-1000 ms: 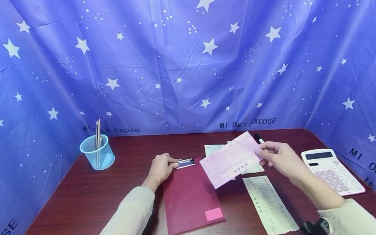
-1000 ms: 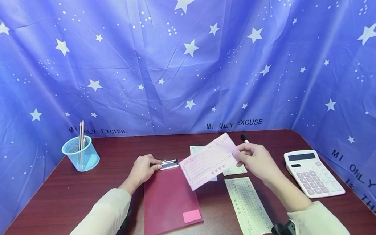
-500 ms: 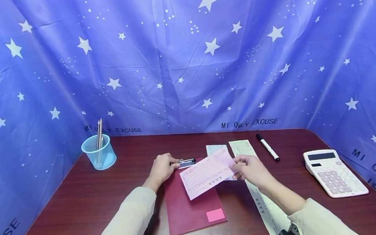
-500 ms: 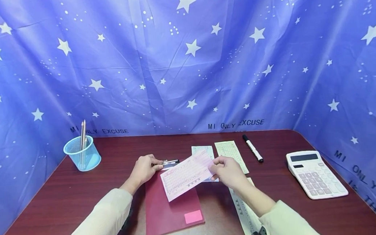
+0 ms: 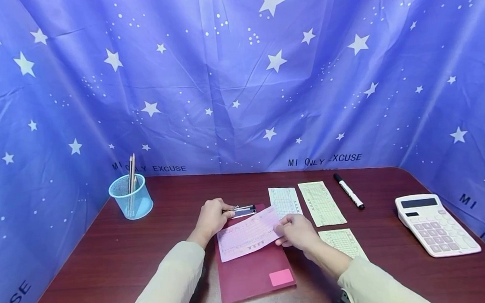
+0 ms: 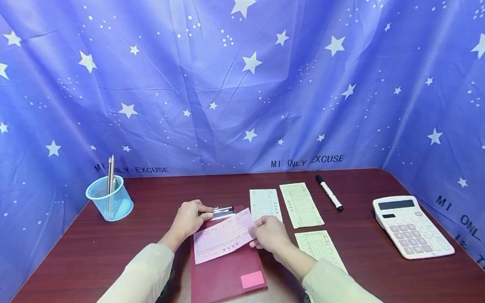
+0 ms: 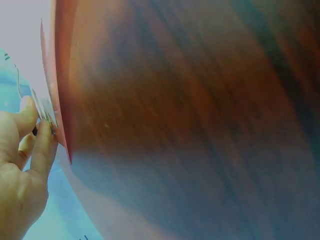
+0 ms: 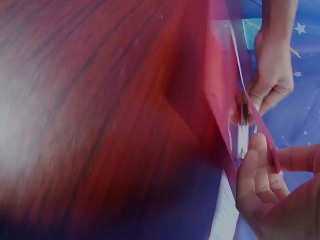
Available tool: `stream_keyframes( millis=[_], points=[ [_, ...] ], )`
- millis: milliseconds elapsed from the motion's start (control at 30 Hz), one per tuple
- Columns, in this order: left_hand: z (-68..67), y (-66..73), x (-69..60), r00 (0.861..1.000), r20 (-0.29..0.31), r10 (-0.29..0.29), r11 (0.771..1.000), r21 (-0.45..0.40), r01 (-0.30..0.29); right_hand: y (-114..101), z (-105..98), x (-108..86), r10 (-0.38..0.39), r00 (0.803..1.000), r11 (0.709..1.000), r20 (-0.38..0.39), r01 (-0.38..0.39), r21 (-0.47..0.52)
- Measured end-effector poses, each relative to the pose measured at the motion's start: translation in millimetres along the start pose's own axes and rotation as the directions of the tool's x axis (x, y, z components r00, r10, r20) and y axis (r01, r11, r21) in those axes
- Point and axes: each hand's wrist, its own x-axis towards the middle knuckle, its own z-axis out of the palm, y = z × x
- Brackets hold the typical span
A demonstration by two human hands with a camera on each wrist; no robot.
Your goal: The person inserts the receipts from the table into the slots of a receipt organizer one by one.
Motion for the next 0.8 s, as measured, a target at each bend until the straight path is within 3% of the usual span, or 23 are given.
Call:
stream_keyframes(
  millis=[167, 400, 800],
  points=[
    [1.1, -0.7, -0.8, 1.0, -0.01, 0.019, 1.0, 0.009, -0.019, 0, 13, 2.9, 0.032, 0.999, 0.997, -0.011, -0.032, 0.067],
    [0.6, -1.6, -0.4, 1.0, -0.012, 0.02, 1.0, 0.01, -0.02, -3, 26, 7.6, 0.057, 0.998, 0.996, -0.036, -0.054, 0.07],
    [-9.3, 3.5, 6.1, 0.996, 0.089, -0.019, 0.997, 0.075, 0.012, 0, 35, 18.3, 0.12, 0.99, 0.991, -0.067, -0.116, 0.059]
  ],
)
